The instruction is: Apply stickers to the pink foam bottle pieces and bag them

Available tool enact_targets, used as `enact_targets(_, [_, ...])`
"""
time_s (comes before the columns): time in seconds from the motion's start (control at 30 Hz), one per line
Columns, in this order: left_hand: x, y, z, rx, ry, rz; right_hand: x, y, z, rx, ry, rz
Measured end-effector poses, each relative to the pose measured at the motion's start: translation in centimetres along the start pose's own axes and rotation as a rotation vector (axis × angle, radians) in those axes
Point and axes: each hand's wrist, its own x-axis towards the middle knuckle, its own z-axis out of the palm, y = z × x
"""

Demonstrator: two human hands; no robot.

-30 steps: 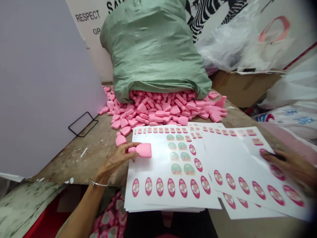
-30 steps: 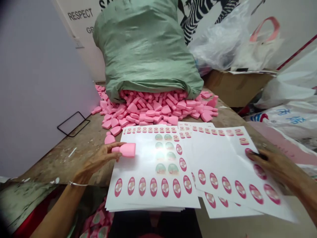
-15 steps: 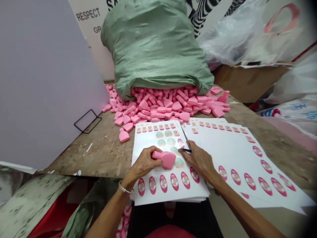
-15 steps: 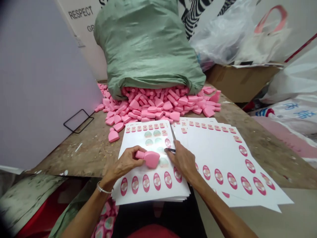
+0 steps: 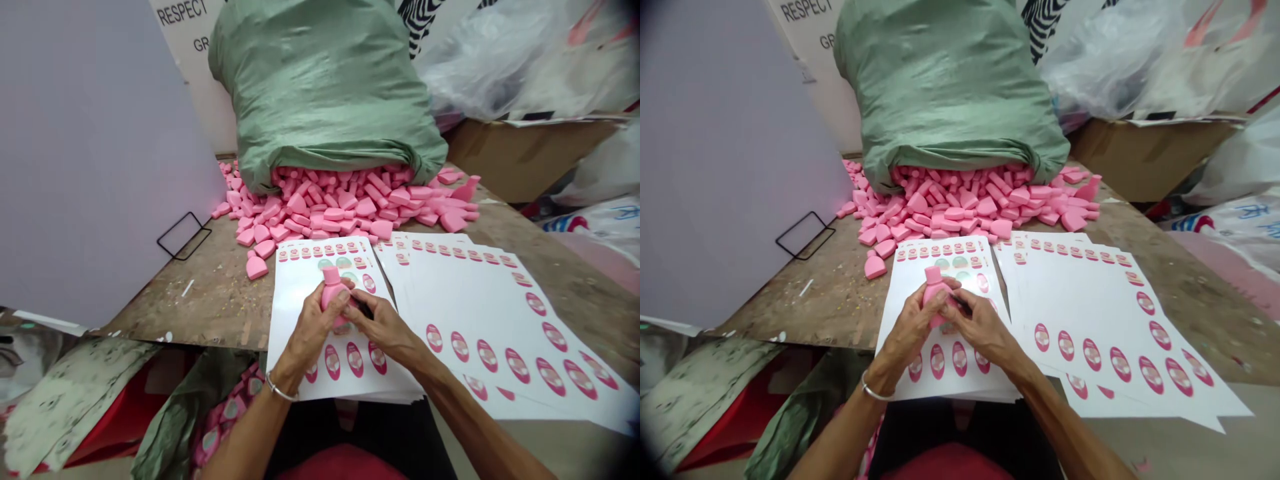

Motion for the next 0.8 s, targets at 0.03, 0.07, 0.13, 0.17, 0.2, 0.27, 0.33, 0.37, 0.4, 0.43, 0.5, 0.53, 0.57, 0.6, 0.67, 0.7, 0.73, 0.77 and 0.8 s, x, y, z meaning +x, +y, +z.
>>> enact_targets(0.03, [-0.2,-0.5,0.1,-0.014,0.054,-0.004,-0.1,0.4,-0.4,-0.049,0.007,-0.022])
enact_targets(0.07, [-0.5,-1.0,0.1,-0.028,0.113,-0.019,-0.3,0.9,-0.9,-0.137,0.042,-0.045])
enact_targets(0.13, [-0.8,-1.7,-0.1,-0.035,0.186,-0.07,-0.8,2.2,-2.3,-0.399,0.189,-0.082])
enact_targets(0.17, [-1.0,-1.9,-0.1,-0.023,0.183,-0.104,-1.1,2.9,-3.0,-0.544,0.264,-0.093])
enact_targets(0.2, [-1.1,-2.0,-0.1,-0.006,0.16,-0.135,-1.3,3.6,-3.5,-0.675,0.314,-0.102])
enact_targets(0.27, [-1.3,-2.1,0.1,0.025,0.097,-0.19,-1.7,4.8,-4.1,-0.849,0.328,-0.14])
enact_targets(0.33, [-1.4,-2.2,0.5,0.063,0.071,-0.234,-1.9,5.5,-4.1,-0.926,0.333,-0.214])
enact_targets(0.37, [-1.5,-2.2,0.8,0.092,0.069,-0.245,-2.0,5.7,-3.9,-0.951,0.35,-0.252])
enact_targets(0.4, [-1.4,-2.3,1.0,0.12,0.07,-0.249,-2.0,5.8,-3.8,-0.974,0.369,-0.284])
enact_targets(0.43, [-1.4,-2.5,1.2,0.145,0.076,-0.247,-2.0,5.8,-3.6,-0.997,0.385,-0.309])
enact_targets(0.5, [-1.2,-2.9,1.4,0.182,0.095,-0.227,-2.1,5.9,-3.6,-1.026,0.387,-0.336])
enact_targets(0.53, [-1.1,-3.1,1.4,0.197,0.107,-0.213,-2.1,5.9,-3.6,-1.027,0.377,-0.342])
enact_targets(0.57, [-1.0,-3.4,1.4,0.214,0.117,-0.195,-2.2,5.9,-3.7,-1.019,0.365,-0.343])
enact_targets(0.6, [-0.9,-3.6,1.3,0.234,0.118,-0.178,-2.2,5.9,-3.9,-1.003,0.353,-0.344])
enact_targets(0.67, [-0.8,-3.9,1.2,0.277,0.108,-0.148,-2.3,5.9,-4.2,-0.956,0.327,-0.337])
enact_targets(0.7, [-0.8,-4.1,1.2,0.291,0.106,-0.135,-2.3,5.9,-4.3,-0.928,0.314,-0.332])
enact_targets(0.73, [-0.8,-4.1,1.2,0.301,0.105,-0.127,-2.3,5.9,-4.3,-0.902,0.302,-0.325])
enact_targets(0.77, [-0.8,-4.2,1.1,0.311,0.107,-0.12,-2.3,5.8,-4.3,-0.881,0.293,-0.317])
enact_targets(0.8, [-0.8,-4.2,1.1,0.321,0.111,-0.114,-2.3,5.8,-4.2,-0.87,0.29,-0.309])
